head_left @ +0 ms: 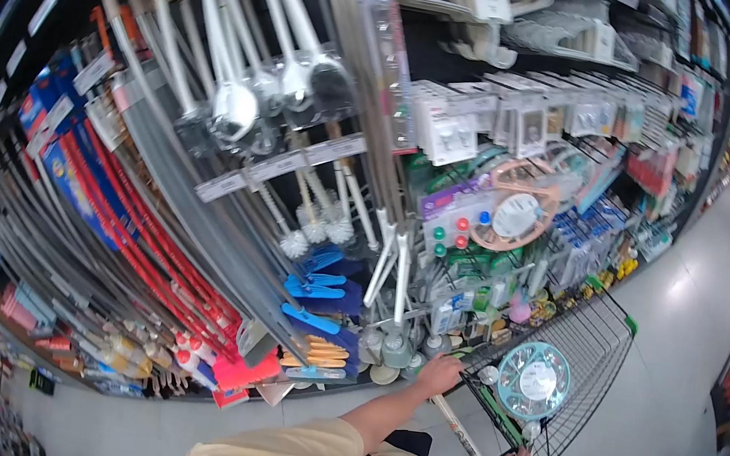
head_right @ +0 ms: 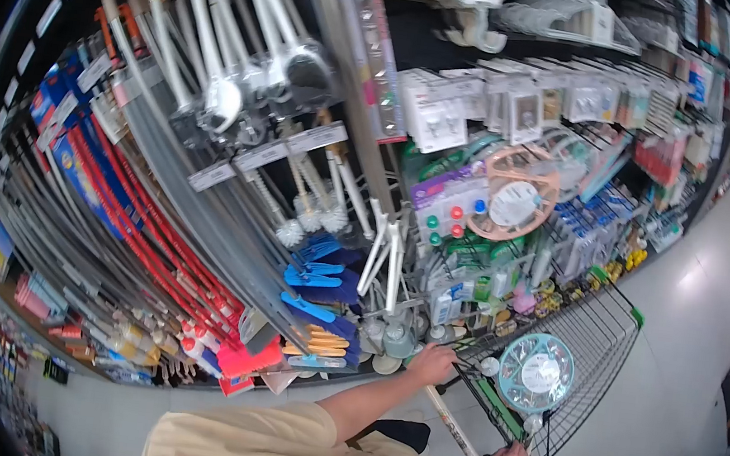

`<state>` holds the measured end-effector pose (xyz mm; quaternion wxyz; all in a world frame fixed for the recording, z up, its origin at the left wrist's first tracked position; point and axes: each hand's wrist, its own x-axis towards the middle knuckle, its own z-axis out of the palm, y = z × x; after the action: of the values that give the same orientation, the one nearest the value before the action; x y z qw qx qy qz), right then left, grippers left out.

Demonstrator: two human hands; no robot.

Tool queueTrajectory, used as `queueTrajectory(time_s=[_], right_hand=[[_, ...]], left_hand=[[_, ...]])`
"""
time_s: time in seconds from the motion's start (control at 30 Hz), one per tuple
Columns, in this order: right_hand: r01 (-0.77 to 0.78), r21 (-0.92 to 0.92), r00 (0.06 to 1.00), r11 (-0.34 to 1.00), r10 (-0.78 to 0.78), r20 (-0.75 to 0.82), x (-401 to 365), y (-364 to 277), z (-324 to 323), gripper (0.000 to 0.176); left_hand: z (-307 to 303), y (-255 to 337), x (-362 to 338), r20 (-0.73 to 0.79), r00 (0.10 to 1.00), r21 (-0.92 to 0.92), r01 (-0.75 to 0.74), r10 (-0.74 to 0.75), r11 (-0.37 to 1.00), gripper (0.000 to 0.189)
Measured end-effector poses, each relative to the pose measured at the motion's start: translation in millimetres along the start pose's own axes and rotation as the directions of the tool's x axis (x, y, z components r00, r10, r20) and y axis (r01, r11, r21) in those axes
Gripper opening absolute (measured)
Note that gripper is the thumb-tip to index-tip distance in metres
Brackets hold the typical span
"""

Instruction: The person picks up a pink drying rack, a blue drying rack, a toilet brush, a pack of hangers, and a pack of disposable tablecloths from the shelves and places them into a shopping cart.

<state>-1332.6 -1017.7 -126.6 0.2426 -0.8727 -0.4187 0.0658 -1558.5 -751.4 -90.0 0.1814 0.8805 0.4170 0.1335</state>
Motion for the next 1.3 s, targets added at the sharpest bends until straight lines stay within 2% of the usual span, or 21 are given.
queueTrajectory(time_s=[0.1, 0.23, 0.3, 0.43, 0.5, 0.83, 0.97, 1.13, 1.2, 1.3], right_hand=[[-0.023, 0.005, 1.000, 1.000, 0.023, -0.002, 9, -12, -10, 0.027], [-0.038, 0.075, 0.999, 0.996, 0.039, -0.020, 23, -11, -11, 0.029], [-0.035, 0.079, 0.999, 0.996, 0.037, -0.028, 31, -9, -10, 0.030], [-0.030, 0.075, 0.999, 0.997, 0.032, -0.030, 49, -3, -6, 0.028], [-0.025, 0.070, 0.998, 0.997, 0.029, -0.053, 59, 1, -5, 0.025], [-0.045, 0.060, 0.997, 0.997, 0.048, -0.060, 119, 13, -7, 0.028], [-0.083, 0.070, 0.993, 0.994, 0.088, -0.078, 146, 26, -1, 0.027], [-0.071, 0.062, 0.992, 0.996, 0.077, -0.098, 180, 30, -8, 0.027], [-0.075, 0.065, 0.991, 0.995, 0.081, -0.108, 192, 33, -10, 0.027], [-0.077, 0.065, 0.989, 0.995, 0.085, -0.124, 210, 39, -11, 0.027]], left_hand=[[2, -4, 12, 0.025, 1.000, 0.012, -0.018, 0.018, 1.000, 0.018], [11, -7, 28, -0.064, 0.998, 0.057, -0.016, 0.020, 0.998, 0.020], [12, -8, 37, -0.011, 1.000, 0.053, 0.007, -0.007, 0.999, 0.020], [13, -5, 55, -0.013, 1.000, 0.054, -0.005, 0.006, 0.999, 0.020], [12, -2, 65, 0.048, 0.998, 0.042, 0.028, -0.030, 0.999, 0.021], [28, 7, 136, 0.095, 0.995, 0.051, 0.010, -0.015, 0.999, 0.023], [40, 10, 169, 0.053, 0.999, 0.053, -0.013, 0.010, 0.999, 0.022], [41, 25, 209, 0.070, 0.997, 0.054, -0.045, 0.042, 0.998, 0.022], [45, 28, 222, 0.010, 0.996, 0.053, -0.088, 0.087, 0.995, 0.020], [50, 36, 243, -0.003, 0.996, 0.057, -0.087, 0.087, 0.995, 0.020]])
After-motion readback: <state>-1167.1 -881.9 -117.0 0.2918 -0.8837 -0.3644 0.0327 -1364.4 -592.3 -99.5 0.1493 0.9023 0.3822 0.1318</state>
